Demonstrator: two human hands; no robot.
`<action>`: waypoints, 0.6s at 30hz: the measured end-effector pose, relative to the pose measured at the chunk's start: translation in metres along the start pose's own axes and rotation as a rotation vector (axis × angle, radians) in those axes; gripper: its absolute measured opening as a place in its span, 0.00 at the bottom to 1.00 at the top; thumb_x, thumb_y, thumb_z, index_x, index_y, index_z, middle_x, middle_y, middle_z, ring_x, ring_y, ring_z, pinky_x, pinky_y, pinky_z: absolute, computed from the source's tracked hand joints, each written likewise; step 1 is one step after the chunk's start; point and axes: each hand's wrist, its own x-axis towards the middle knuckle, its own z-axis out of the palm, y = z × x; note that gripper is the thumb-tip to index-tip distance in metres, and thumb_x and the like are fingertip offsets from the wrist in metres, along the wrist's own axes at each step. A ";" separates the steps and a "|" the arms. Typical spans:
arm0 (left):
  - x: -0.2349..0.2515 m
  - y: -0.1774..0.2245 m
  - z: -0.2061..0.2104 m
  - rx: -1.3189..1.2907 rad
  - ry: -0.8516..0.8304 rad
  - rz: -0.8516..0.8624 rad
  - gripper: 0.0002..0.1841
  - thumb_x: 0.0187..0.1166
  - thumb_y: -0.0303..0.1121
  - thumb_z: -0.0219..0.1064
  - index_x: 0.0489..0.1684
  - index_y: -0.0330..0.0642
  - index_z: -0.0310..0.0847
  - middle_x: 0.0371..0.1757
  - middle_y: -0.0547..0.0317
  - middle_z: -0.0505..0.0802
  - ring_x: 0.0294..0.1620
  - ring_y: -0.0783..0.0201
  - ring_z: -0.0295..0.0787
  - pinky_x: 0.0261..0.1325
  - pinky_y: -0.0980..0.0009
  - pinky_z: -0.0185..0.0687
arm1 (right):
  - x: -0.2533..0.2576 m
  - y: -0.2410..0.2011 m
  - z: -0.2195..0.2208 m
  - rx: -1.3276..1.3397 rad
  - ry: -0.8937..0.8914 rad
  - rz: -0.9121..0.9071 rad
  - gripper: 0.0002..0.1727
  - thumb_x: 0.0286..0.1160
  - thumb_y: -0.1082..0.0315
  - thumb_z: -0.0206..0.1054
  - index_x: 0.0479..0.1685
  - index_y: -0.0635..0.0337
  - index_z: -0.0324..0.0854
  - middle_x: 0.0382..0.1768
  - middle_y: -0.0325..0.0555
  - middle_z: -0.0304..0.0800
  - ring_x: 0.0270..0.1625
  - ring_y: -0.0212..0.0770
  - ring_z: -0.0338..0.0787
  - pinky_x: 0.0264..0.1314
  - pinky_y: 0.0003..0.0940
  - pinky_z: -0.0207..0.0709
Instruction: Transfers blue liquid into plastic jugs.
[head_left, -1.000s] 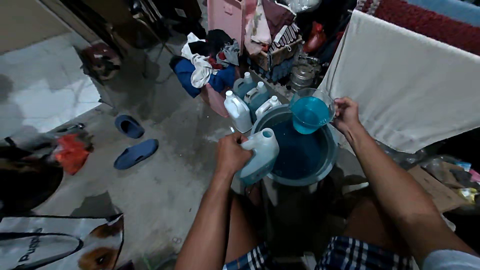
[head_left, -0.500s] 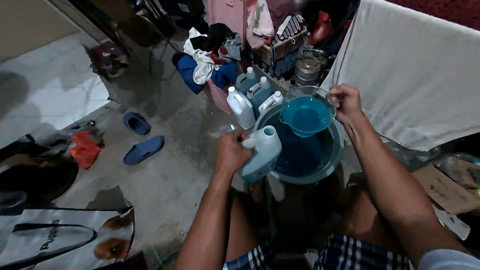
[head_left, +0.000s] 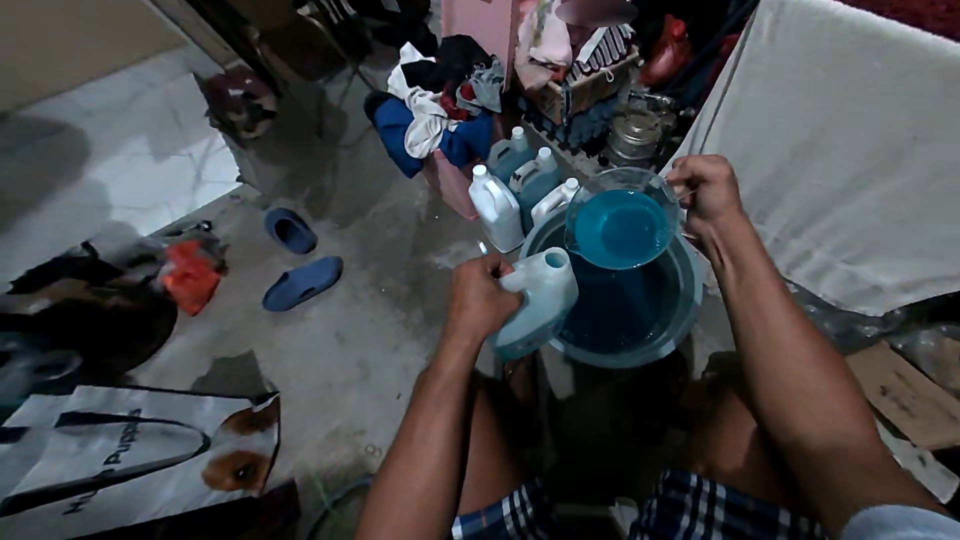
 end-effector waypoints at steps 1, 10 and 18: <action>0.000 0.000 0.000 -0.001 0.000 -0.002 0.11 0.53 0.29 0.84 0.28 0.47 0.86 0.27 0.58 0.89 0.29 0.57 0.87 0.31 0.48 0.82 | 0.000 -0.001 0.001 -0.001 -0.003 -0.002 0.18 0.64 0.69 0.61 0.06 0.45 0.68 0.09 0.25 0.68 0.12 0.21 0.62 0.15 0.20 0.54; 0.000 0.000 0.002 0.000 0.022 0.015 0.12 0.51 0.29 0.84 0.26 0.48 0.85 0.24 0.60 0.88 0.27 0.59 0.85 0.29 0.50 0.80 | -0.003 -0.009 0.010 -0.044 -0.020 -0.023 0.19 0.65 0.70 0.60 0.05 0.46 0.69 0.08 0.25 0.69 0.12 0.21 0.63 0.15 0.20 0.56; 0.000 0.001 0.002 0.011 0.019 0.003 0.11 0.52 0.29 0.83 0.26 0.49 0.85 0.24 0.61 0.88 0.26 0.59 0.85 0.28 0.51 0.80 | -0.005 -0.018 0.013 -0.072 -0.007 -0.053 0.20 0.67 0.71 0.60 0.05 0.46 0.69 0.08 0.26 0.70 0.12 0.22 0.65 0.16 0.21 0.58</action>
